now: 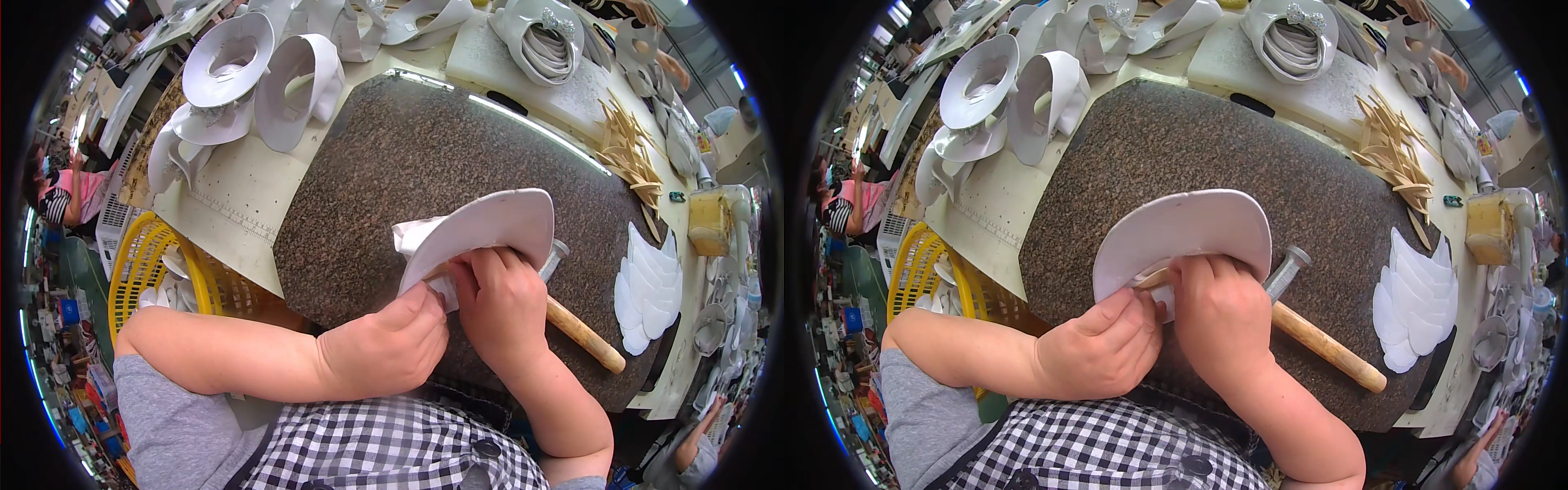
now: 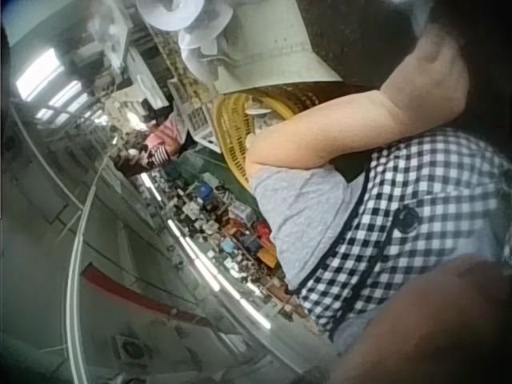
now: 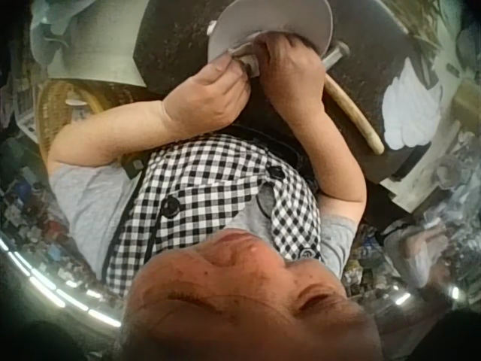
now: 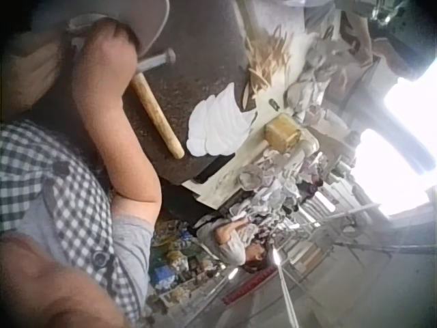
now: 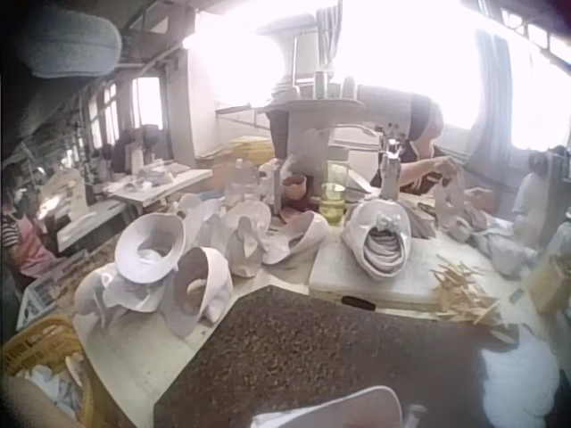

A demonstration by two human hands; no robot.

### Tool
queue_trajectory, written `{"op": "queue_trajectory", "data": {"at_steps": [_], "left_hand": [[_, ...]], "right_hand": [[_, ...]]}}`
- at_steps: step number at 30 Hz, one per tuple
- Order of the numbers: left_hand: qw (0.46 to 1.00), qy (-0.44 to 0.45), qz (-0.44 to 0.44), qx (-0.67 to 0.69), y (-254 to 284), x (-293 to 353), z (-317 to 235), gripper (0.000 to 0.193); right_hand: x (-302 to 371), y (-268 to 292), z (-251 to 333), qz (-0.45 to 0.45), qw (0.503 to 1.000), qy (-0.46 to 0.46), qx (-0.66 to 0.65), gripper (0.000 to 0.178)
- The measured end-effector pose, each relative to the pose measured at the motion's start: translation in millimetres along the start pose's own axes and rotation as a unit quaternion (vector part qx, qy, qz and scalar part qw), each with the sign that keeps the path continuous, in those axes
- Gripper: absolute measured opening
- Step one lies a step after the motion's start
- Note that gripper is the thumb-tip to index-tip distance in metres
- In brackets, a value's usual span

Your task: The person assembles and shapes white leather shoe components for the heel and counter area by flattening and securing the pieces with a hammer.

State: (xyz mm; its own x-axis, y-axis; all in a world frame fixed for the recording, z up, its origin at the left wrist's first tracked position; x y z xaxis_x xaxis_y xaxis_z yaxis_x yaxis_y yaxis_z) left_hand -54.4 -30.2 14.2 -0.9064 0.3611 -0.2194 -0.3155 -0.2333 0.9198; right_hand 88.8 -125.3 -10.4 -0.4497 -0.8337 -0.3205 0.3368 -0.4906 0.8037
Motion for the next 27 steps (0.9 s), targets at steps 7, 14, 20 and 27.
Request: {"op": "queue_trajectory", "data": {"at_steps": [7,14,20,27], "left_hand": [[1.000,0.016,-0.003,0.013,-1,-1,1,0.031],[0.999,0.033,0.021,-0.016,-4,-12,-4,0.028],[0.992,0.063,0.032,-0.102,-18,-12,-16,0.031],[0.992,0.047,0.033,-0.110,-26,-10,-28,0.034]], "right_hand": [[-2,1,-1,0.010,1.000,0.011,0.014,0.010],[-3,3,-5,0.048,0.998,0.021,0.031,0.010],[15,23,2,0.082,0.985,0.138,0.060,0.024],[25,16,-10,0.016,0.983,0.144,0.113,0.035]]}}
Point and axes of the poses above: each hand's wrist, its own x-axis away from the middle knuckle, its own y-axis out of the back of the hand, z = x × y, the point moved 1 cm from there along -x, towards the middle knuckle, and after that the axes turned 1 degree about -z, right-handed, at the moved point
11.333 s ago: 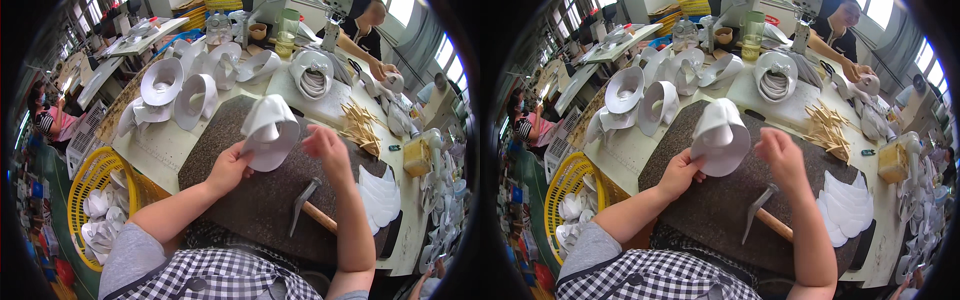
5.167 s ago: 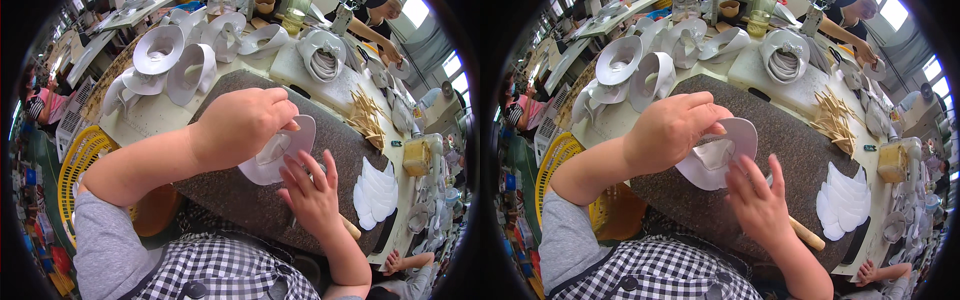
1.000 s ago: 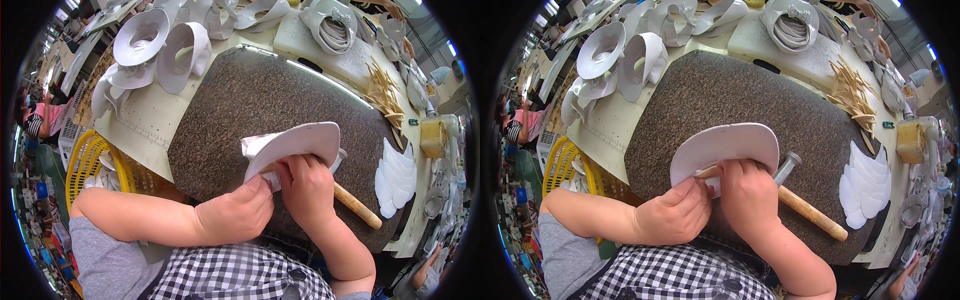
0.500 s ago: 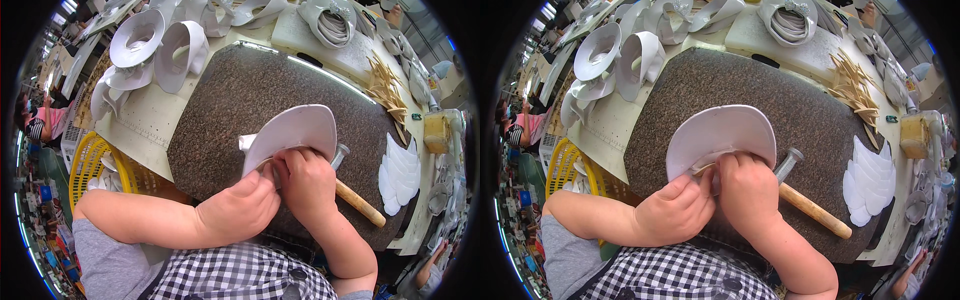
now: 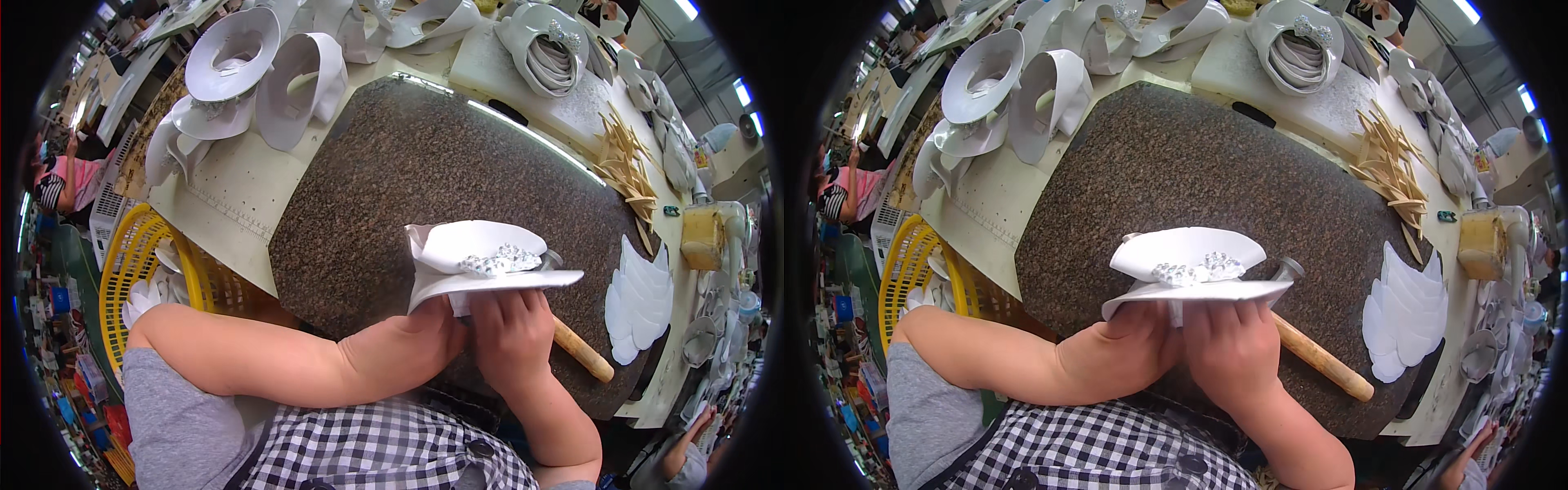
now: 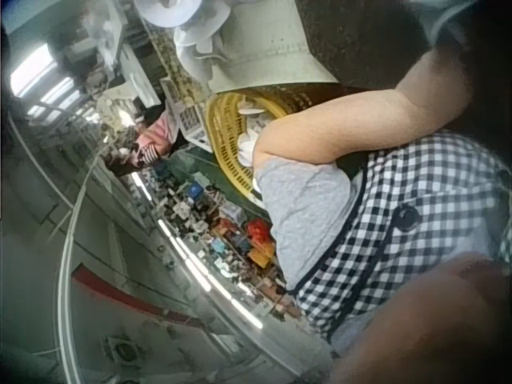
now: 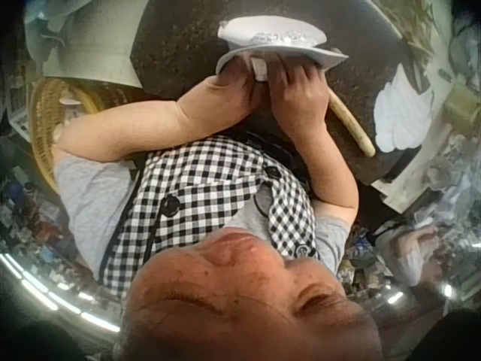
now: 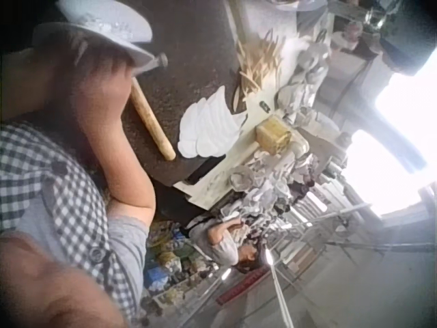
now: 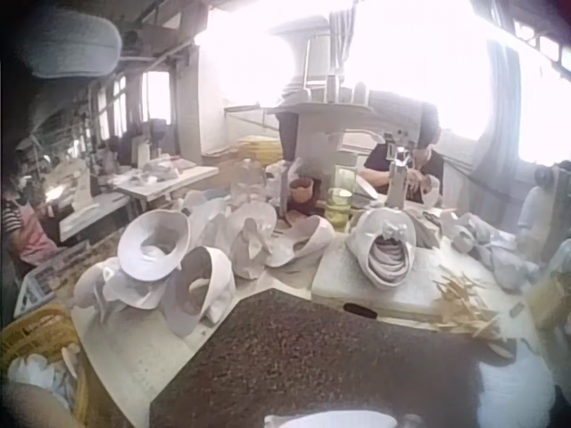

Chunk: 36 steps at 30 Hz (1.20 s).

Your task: The person assembles and shapes white leather shoe components for the heel and counter area by flattening and securing the pieces with a hammer.

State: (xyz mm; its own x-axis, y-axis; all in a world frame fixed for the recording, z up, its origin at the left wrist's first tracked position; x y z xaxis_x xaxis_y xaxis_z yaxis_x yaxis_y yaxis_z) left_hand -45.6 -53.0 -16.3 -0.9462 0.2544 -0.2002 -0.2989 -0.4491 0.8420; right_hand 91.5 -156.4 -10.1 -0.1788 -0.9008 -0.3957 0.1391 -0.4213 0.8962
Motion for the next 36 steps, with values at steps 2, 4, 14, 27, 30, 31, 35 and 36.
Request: {"op": "queue_trajectory", "data": {"at_steps": [2,4,14,27,30,31,35,36], "left_hand": [[0.999,0.002,0.018,0.030,0,0,0,0.034],[1.000,0.018,0.015,0.010,3,-2,4,0.035],[0.998,0.027,-0.020,0.058,1,-12,10,0.034],[0.996,-0.004,0.003,0.091,8,-5,22,0.037],[0.989,-0.016,-0.046,0.138,9,14,29,0.035],[0.985,-0.036,-0.076,0.153,9,20,29,0.033],[0.980,0.008,-0.042,0.192,19,25,27,0.030],[0.975,0.017,-0.049,0.217,20,24,25,0.030]], "right_hand": [[-2,-3,-1,0.011,0.999,-0.021,0.023,0.033],[-6,-5,-1,-0.005,0.999,-0.023,0.025,0.033],[-14,-6,-8,0.004,0.998,-0.033,0.045,0.029],[2,9,-4,0.130,0.991,0.043,-0.014,0.049],[-6,12,1,0.135,0.989,0.058,0.011,0.045],[-10,12,2,0.133,0.989,0.064,0.015,0.043],[-25,2,22,0.164,0.984,0.017,-0.064,0.030],[-26,-2,24,0.164,0.985,0.028,-0.038,0.024]]}}
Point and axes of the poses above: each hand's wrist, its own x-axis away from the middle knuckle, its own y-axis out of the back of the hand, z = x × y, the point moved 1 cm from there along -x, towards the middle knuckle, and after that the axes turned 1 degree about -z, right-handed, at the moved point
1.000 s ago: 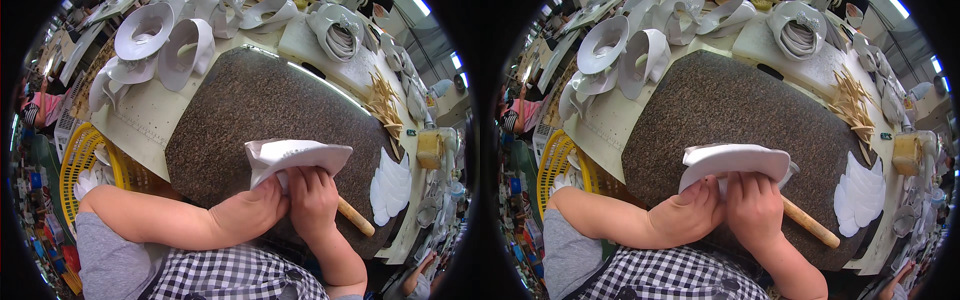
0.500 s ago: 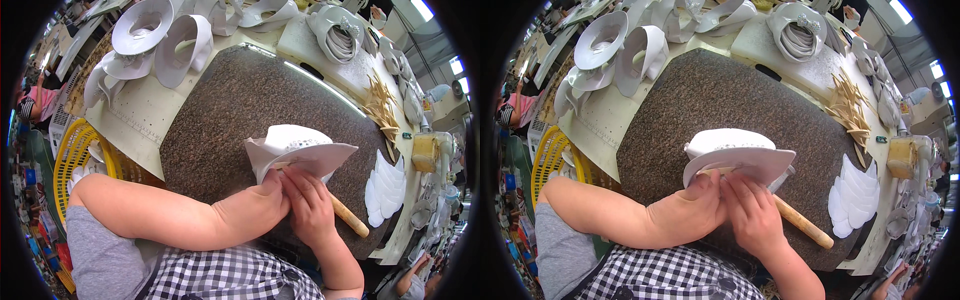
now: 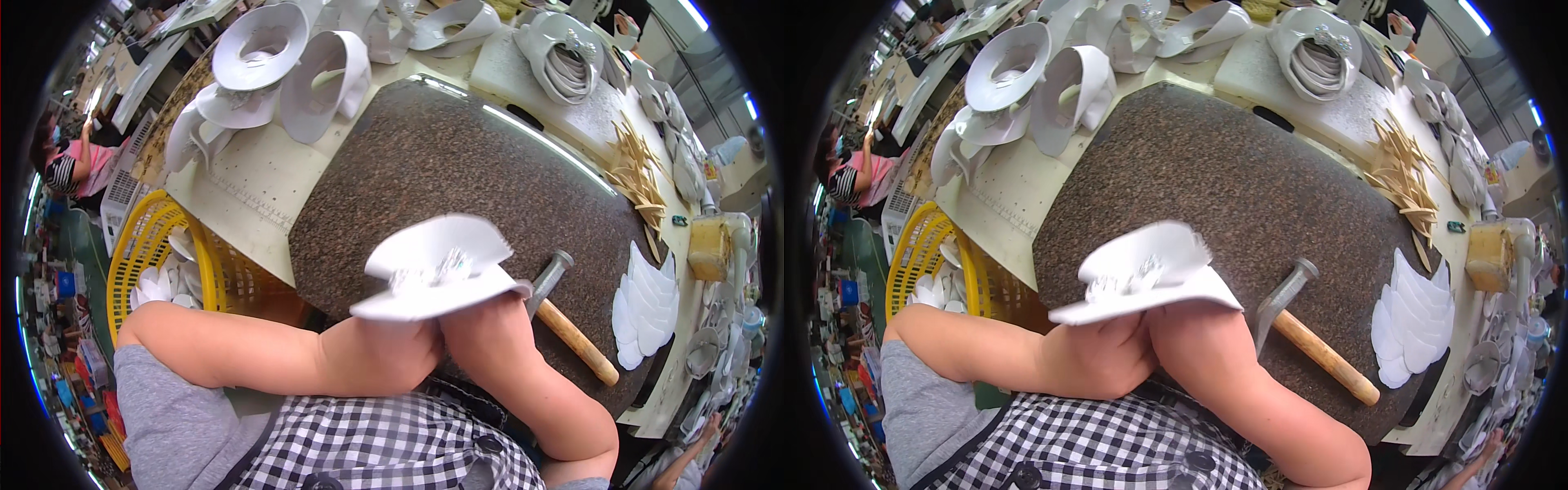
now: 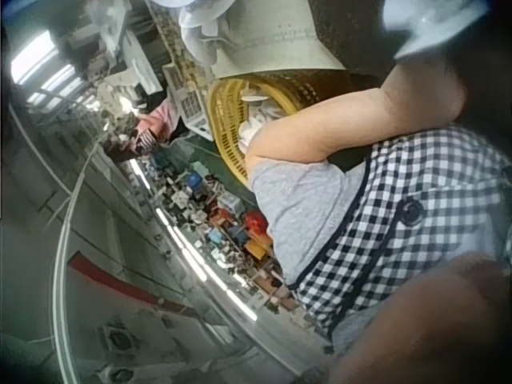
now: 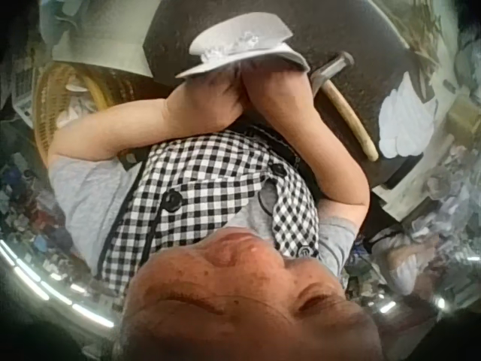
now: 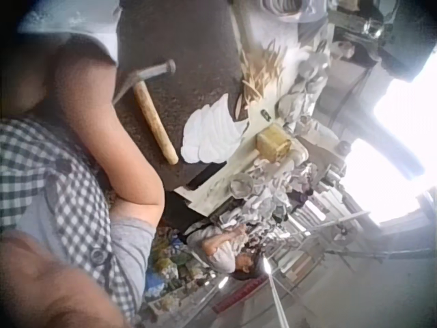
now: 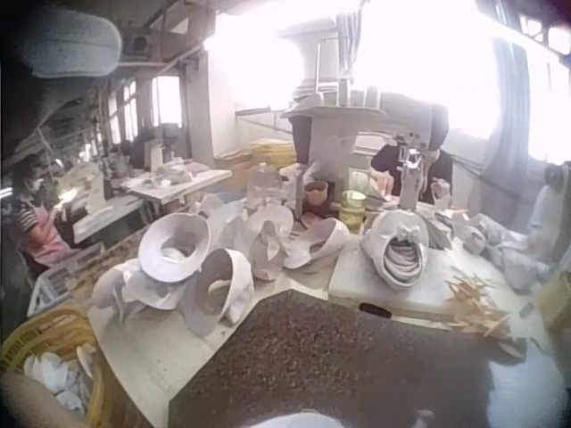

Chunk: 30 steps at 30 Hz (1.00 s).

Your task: The person assembles and shapes white leather shoe components for the heel and counter area by flattening and securing the pieces with a hammer.

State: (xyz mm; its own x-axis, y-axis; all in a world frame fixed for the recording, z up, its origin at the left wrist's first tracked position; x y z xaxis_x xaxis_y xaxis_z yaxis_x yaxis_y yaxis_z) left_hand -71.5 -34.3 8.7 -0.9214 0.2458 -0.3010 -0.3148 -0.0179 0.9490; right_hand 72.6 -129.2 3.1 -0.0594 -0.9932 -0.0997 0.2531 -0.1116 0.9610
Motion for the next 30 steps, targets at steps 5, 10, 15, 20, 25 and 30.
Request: {"op": "queue_trajectory", "data": {"at_steps": [5,10,15,20,25,30], "left_hand": [[1.000,0.018,-0.020,0.001,-10,10,-4,0.032],[0.999,0.037,-0.015,0.008,-10,14,-4,0.035],[0.999,0.042,-0.019,0.013,-14,15,-6,0.034],[0.999,0.036,-0.021,0.001,-13,13,-8,0.033],[0.997,0.070,0.014,-0.018,-7,13,-4,0.033],[0.997,0.065,0.038,-0.025,-12,15,-4,0.031]], "right_hand": [[-8,-10,-6,-0.047,0.999,0.006,0.002,0.015],[-9,-12,-9,-0.098,0.993,0.036,0.048,0.014],[-11,-11,-7,-0.098,0.994,0.033,0.043,0.014],[-12,-10,-6,-0.078,0.995,0.030,0.045,0.013],[-11,-13,-9,-0.108,0.991,0.074,0.026,0.009],[-3,-4,-11,-0.011,0.999,0.045,-0.002,0.034]]}}
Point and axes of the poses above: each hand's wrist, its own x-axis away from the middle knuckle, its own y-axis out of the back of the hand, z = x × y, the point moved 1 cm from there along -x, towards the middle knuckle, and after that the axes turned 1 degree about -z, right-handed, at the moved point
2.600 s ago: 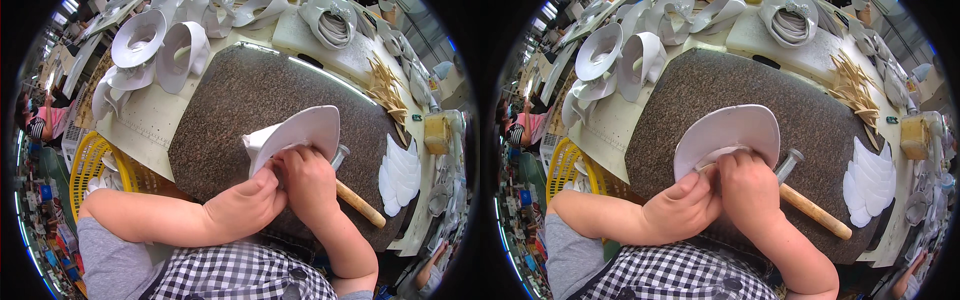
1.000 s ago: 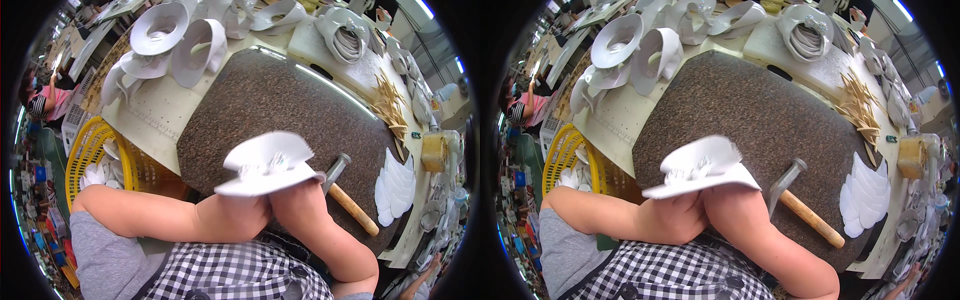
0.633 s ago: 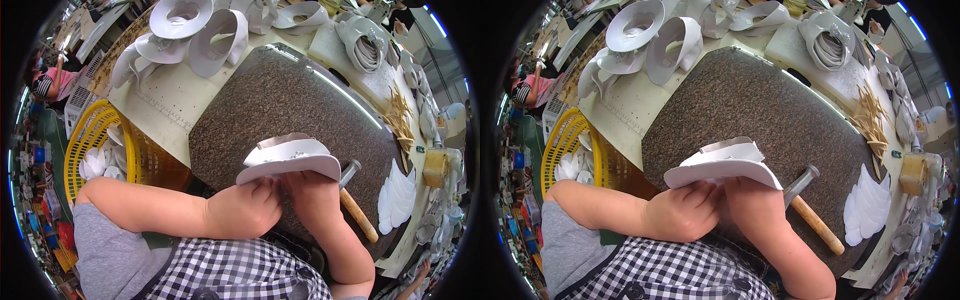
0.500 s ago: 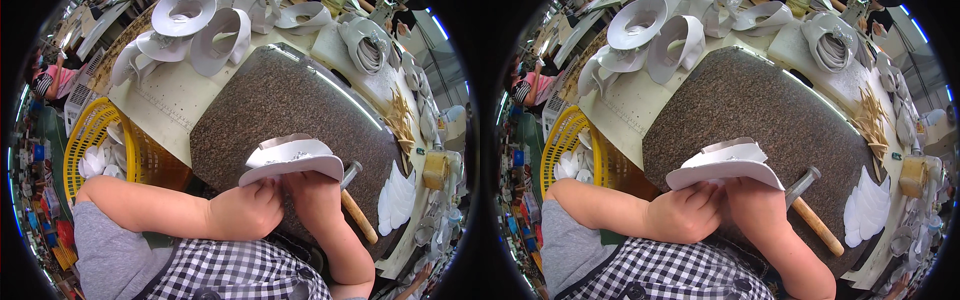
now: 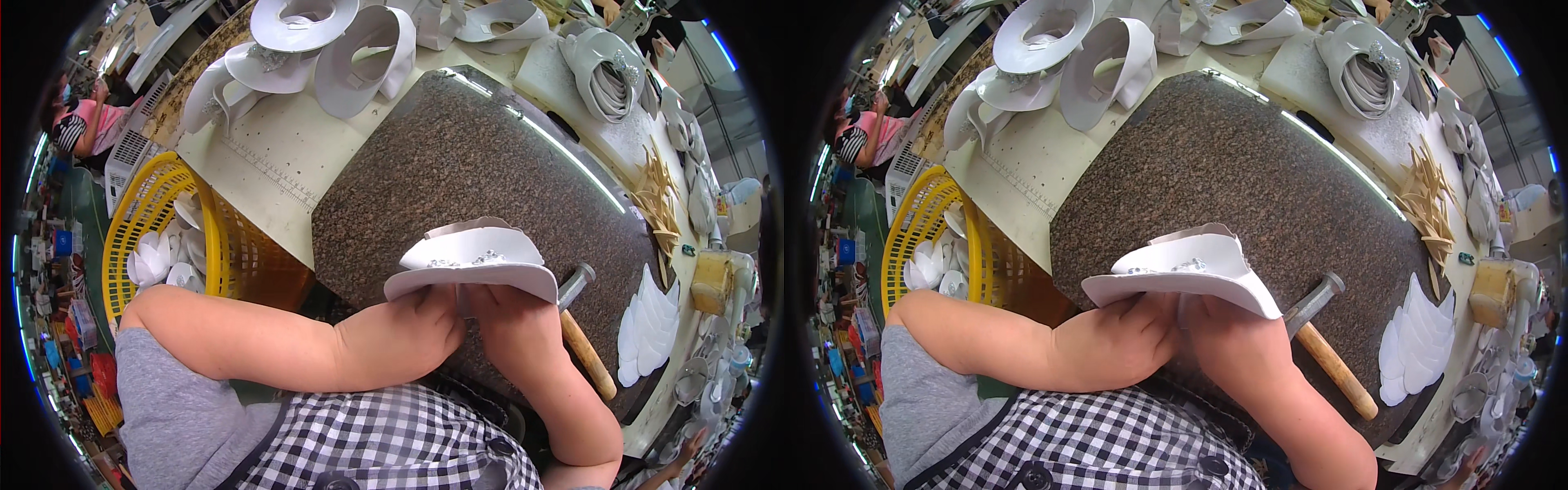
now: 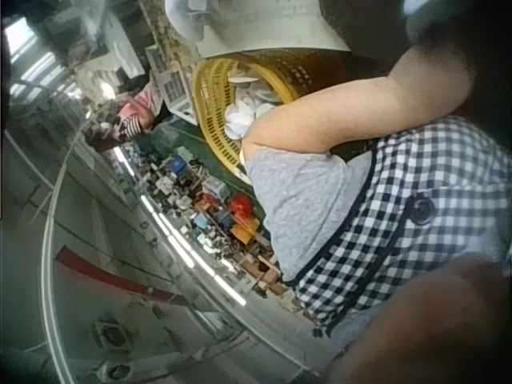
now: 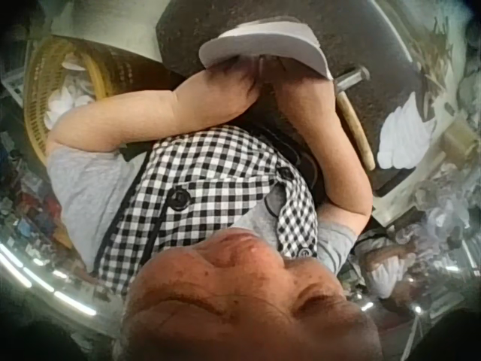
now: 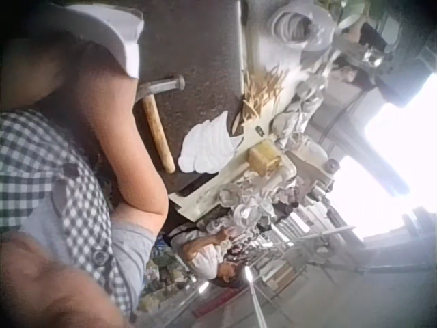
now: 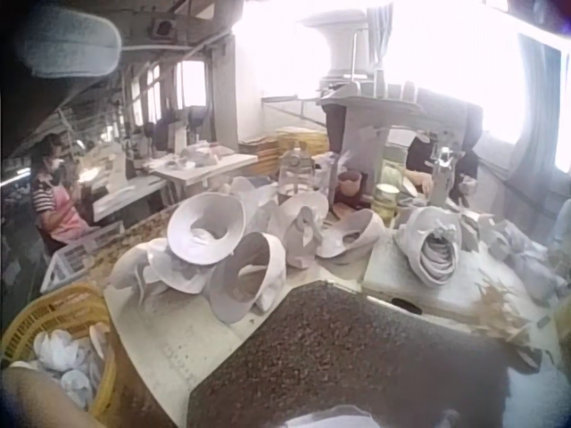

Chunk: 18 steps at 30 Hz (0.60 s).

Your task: The person assembles and shapes white leather shoe components for the heel and counter area by flattening and securing the pieces with a hammer.

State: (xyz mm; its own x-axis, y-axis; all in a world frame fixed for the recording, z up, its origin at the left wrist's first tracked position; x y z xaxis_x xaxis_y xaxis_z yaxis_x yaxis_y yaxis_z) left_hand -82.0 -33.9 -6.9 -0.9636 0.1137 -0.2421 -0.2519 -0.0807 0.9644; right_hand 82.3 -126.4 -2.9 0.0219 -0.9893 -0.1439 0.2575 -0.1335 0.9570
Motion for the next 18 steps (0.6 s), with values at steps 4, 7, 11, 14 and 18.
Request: {"op": "queue_trajectory", "data": {"at_steps": [4,7,11,14,18], "left_hand": [[0.999,-0.006,0.046,0.017,1,-3,2,0.031],[0.999,-0.012,0.034,0.020,3,-7,7,0.032],[0.996,-0.044,-0.018,0.074,10,-12,31,0.032],[0.973,-0.080,-0.203,0.069,36,-32,50,0.028],[0.910,0.114,-0.305,0.255,42,-64,78,0.036]], "right_hand": [[6,10,2,-0.017,0.998,0.060,-0.023,0.045],[7,8,10,-0.039,0.997,0.059,0.011,0.042],[-3,8,-2,-0.074,0.993,0.086,0.029,0.034],[3,2,-28,-0.124,0.991,0.051,-0.012,0.026],[22,18,-43,-0.264,0.831,-0.160,-0.463,0.025]]}}
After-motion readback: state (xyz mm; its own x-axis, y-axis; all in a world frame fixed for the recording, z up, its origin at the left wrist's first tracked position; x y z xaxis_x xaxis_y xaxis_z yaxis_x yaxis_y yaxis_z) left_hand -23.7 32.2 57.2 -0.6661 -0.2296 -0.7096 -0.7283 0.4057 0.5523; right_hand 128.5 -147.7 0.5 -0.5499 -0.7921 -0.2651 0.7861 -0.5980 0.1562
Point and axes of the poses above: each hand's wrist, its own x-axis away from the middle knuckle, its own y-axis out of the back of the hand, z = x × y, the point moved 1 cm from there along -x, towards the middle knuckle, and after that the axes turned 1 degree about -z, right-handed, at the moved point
